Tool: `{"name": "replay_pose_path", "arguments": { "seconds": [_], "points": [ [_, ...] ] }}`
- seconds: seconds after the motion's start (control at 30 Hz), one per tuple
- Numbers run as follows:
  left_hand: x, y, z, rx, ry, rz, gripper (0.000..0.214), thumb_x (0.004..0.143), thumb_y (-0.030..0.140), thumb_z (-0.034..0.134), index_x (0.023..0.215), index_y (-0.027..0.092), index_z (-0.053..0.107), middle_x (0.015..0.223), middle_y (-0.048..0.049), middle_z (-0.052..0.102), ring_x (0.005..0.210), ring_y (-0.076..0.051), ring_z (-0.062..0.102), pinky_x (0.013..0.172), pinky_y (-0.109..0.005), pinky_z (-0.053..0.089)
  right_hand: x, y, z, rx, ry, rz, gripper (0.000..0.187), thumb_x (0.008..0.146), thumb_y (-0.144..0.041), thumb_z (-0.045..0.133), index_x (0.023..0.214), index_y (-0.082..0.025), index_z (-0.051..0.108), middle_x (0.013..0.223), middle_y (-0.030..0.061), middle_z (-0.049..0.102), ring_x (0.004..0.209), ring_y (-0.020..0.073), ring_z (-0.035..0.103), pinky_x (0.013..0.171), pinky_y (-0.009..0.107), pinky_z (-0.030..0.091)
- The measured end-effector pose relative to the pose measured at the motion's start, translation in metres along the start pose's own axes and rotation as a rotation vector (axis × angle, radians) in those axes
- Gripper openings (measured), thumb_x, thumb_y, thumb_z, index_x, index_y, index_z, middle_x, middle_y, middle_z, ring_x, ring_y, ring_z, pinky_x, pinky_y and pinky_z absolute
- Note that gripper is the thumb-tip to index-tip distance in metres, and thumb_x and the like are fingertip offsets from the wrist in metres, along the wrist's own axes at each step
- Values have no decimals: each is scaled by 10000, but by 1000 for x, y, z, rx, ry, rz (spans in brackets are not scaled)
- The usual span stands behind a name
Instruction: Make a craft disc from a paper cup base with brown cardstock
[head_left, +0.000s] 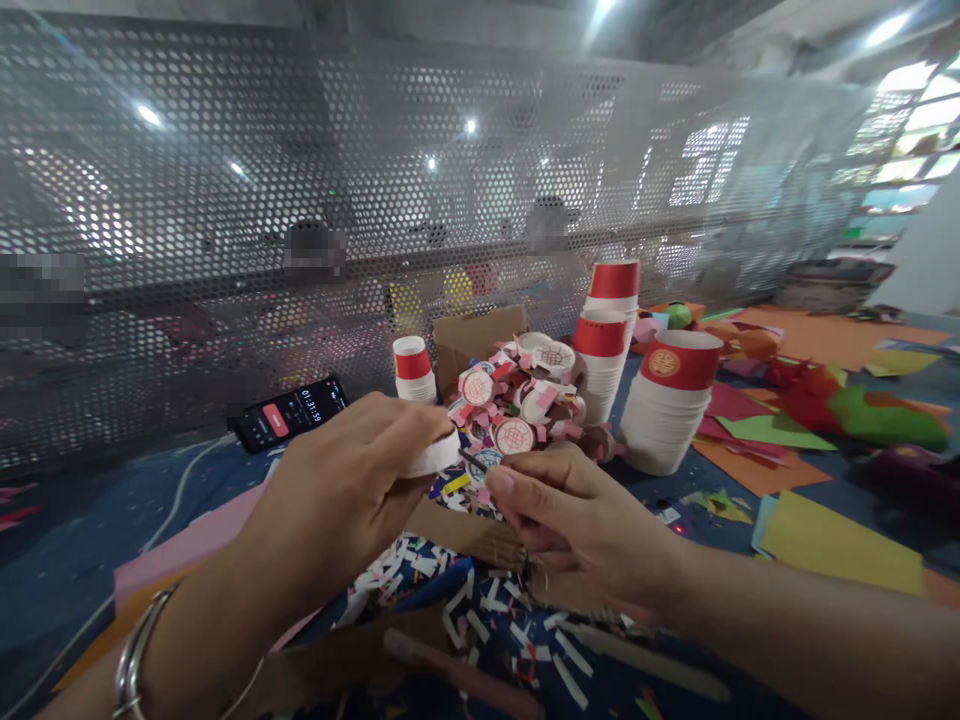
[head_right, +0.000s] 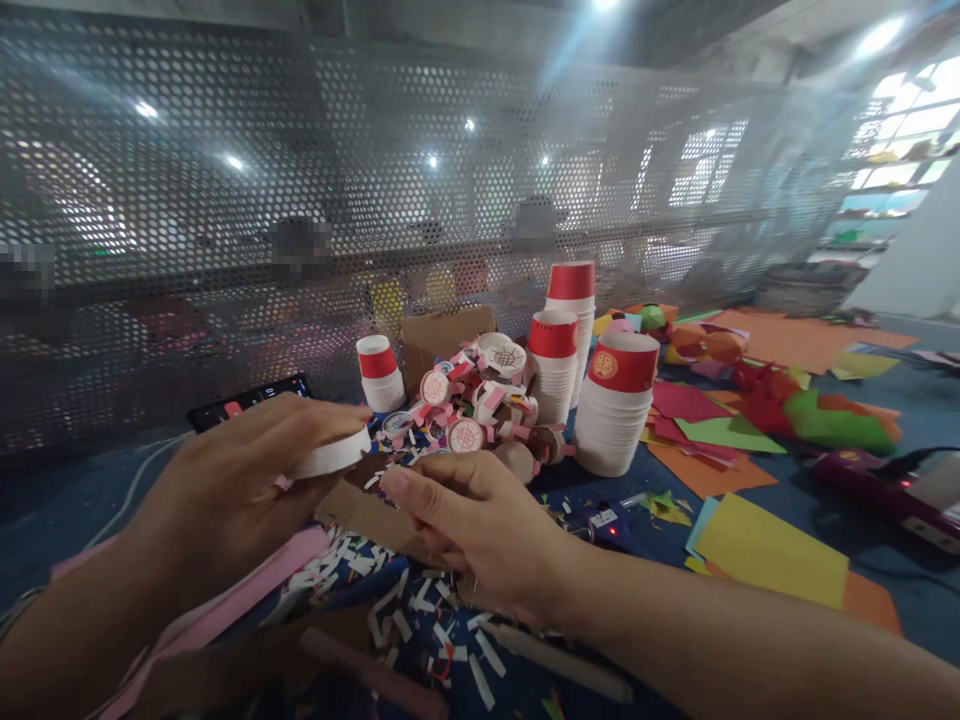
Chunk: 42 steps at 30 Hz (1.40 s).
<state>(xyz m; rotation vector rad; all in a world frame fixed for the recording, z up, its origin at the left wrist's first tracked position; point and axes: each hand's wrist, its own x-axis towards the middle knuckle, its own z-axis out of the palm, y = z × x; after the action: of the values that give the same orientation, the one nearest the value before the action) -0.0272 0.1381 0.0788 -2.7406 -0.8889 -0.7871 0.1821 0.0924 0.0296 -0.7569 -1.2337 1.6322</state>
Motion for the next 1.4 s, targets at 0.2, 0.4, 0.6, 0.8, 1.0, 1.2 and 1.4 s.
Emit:
{"name": "replay_pose_path", "arguments": {
  "seconds": [0.2,0.4,0.6,0.8,1.0,1.2,1.4],
  "points": [
    [4,7,4,-305,-255,-333,301,994,412,516,777,210,569,695,32,574,660,-159,513,581,-273,352,0,3,-6,-340,94,-155,487,893,-587,680,699,-206,447,614,-80,295,523,71,224,450,234,171],
    [3,18,8,-657,-463,-432,151,924,316,587,848,201,650,798,30,631,721,-144,535,607,-234,410,0,7,-12,-670,139,-319,345,897,-437,725,766,-198,512,680,-45,436,631,108,381,563,258,297],
    [6,20,5,-703,-526,-426,98,885,250,614,883,185,687,856,13,681,758,-150,592,645,-232,454,-1,8,-11,-658,111,-326,256,905,-340,713,773,-184,557,678,-45,479,624,104,416,557,245,327],
    [7,17,7,-702,-408,-425,99,864,279,682,873,180,673,772,40,614,674,-114,521,584,-208,400,-1,4,-12,-536,82,-320,287,892,-341,747,754,-179,555,672,-47,483,610,92,393,533,226,318],
    [7,13,4,-985,-510,-451,103,860,230,719,829,173,638,704,66,512,618,-82,430,541,-176,354,1,4,-11,-252,-23,-183,361,849,-457,786,778,-182,563,669,-40,476,590,94,383,501,228,306],
    [6,14,7,-1051,-426,-444,104,829,176,759,803,168,658,719,60,515,641,-80,431,553,-158,359,6,4,-13,17,-165,-139,360,818,-440,819,838,-185,565,590,-100,390,474,48,257,443,200,245],
    [6,17,14,-1177,-305,-529,155,838,294,789,911,173,724,806,23,623,731,-105,519,668,-184,439,8,5,-15,-105,39,-236,368,848,-475,791,797,-184,570,649,-68,430,542,64,314,473,209,254]
  ]
}}
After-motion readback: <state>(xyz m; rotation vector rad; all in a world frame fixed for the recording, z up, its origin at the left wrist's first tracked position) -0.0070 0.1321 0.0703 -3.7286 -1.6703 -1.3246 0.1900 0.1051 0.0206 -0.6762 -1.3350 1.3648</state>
